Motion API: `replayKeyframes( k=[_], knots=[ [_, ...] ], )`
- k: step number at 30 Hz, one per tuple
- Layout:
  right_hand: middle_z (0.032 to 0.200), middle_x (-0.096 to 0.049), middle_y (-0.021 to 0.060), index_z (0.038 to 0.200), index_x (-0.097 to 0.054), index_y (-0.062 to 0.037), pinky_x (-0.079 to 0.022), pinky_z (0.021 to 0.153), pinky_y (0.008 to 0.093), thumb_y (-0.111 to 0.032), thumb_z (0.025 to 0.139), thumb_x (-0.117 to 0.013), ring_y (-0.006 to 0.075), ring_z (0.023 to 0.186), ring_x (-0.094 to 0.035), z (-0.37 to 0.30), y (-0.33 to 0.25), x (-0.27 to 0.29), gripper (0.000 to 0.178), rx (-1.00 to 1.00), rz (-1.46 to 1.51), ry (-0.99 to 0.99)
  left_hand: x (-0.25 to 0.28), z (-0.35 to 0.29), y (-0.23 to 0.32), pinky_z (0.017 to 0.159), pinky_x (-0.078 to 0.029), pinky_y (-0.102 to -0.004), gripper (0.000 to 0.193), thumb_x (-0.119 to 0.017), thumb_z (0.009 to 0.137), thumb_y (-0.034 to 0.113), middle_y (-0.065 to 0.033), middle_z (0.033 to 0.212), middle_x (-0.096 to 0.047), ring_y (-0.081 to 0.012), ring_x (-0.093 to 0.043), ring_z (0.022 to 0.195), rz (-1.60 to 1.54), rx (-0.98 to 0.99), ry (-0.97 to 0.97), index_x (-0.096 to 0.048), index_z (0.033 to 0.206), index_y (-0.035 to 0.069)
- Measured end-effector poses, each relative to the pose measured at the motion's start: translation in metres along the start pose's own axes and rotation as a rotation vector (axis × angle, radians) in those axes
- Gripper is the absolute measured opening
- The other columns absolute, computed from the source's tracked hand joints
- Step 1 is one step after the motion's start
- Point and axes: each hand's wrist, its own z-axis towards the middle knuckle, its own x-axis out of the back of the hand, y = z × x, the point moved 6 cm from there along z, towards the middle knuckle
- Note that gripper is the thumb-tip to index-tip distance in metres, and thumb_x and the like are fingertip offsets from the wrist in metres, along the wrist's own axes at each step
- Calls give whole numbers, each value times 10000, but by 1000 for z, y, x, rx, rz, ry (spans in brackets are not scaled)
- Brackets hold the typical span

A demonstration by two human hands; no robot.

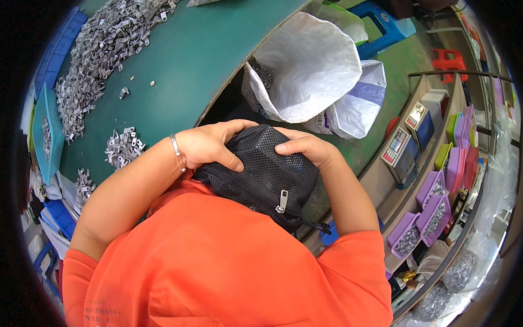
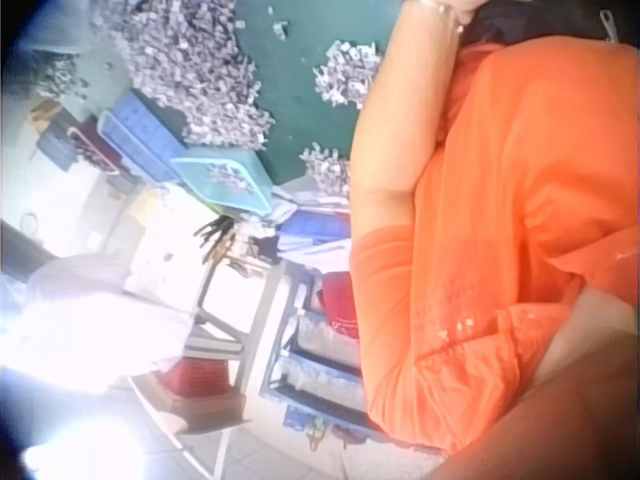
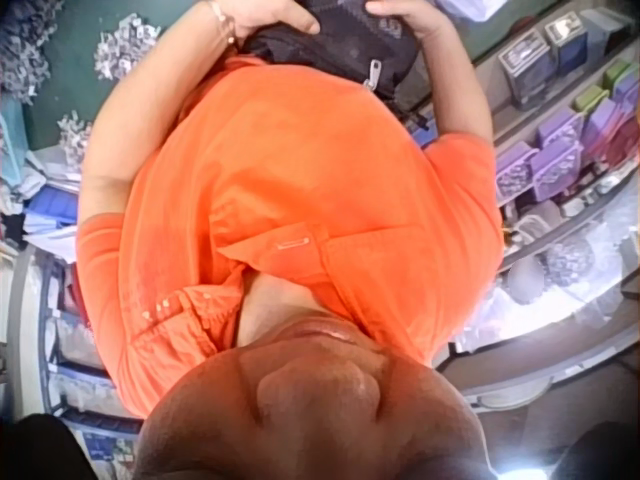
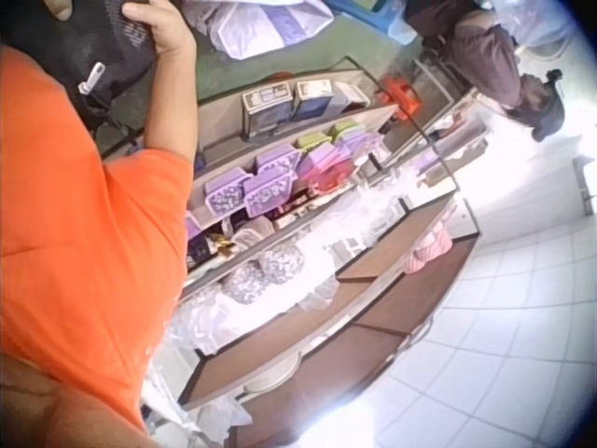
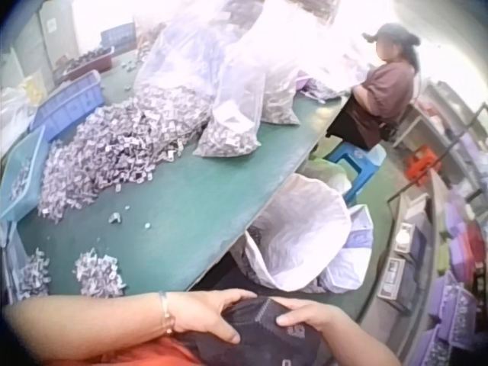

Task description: The person sits at a green workbench and repeatedly picks up small metal brackets and fasteners, joining them by hand. They place the assembled units into a pile on the table. Midway through, they pause to adjust their head-mounted camera before resuming the assembly task.

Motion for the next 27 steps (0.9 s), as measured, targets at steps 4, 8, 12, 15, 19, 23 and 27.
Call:
replayKeyframes(
  k=[4, 8, 12, 15, 19, 23, 27],
  knots=[
    [1298, -533, 180, 1376, -373, 79, -402, 1020, 350, -184, 832, -595, 249, 1148, -552, 6, 11, 11, 643, -24, 123, -82, 2, 3, -5, 1014, -419, -325, 800, -688, 669, -126, -130, 1293, -511, -220, -503, 1191, -66, 31, 17, -349, 1388, -34],
    [1261, -561, 194, 1340, -415, 81, -436, 991, 359, -186, 862, -571, 268, 1100, -587, 11, 24, 25, 570, -51, 266, -104, 3, 5, -6, 1013, -420, -321, 791, -684, 676, -123, -135, 1295, -511, -219, -507, 1185, -65, 45, 39, -349, 1387, -39],
    [1206, -596, 205, 1274, -486, 81, -479, 942, 365, -192, 887, -545, 284, 1034, -624, 20, 39, 39, 478, -88, 406, -115, 6, 7, -8, 1003, -431, -319, 775, -680, 692, -108, -149, 1291, -511, -222, -518, 1173, -49, 79, 82, -342, 1388, -51],
    [1174, -614, 211, 1240, -521, 81, -499, 919, 373, -198, 897, -534, 292, 996, -641, 21, 48, 46, 442, -115, 445, -71, 7, 8, -10, 988, -445, -318, 767, -682, 710, -84, -168, 1295, -506, -230, -526, 1166, -46, 106, 100, -330, 1391, -63],
    [1153, -624, 218, 1218, -540, 78, -508, 912, 387, -201, 906, -526, 297, 973, -651, 20, 51, 44, 419, -185, 511, -27, 7, 6, -8, 969, -465, -318, 758, -700, 746, -23, -200, 1308, -494, -245, -538, 1157, 25, 128, 173, -315, 1396, -74],
    [1151, -626, 216, 1209, -549, 72, -518, 898, 385, -203, 914, -521, 297, 964, -656, 16, 51, 43, 404, -225, 528, 6, 13, 9, -14, 961, -474, -318, 765, -710, 779, 37, -223, 1321, -482, -256, -552, 1143, 149, 169, 275, -288, 1407, -78],
    [1132, -640, 197, 1203, -563, 54, -535, 868, 367, -247, 926, -533, 280, 945, -663, 15, 53, 53, 410, -254, 418, 89, 12, 12, -19, 985, -455, -322, 823, -752, 787, 144, -241, 1348, -453, -275, -525, 1185, 117, 172, 228, -270, 1415, -80]
  ],
)
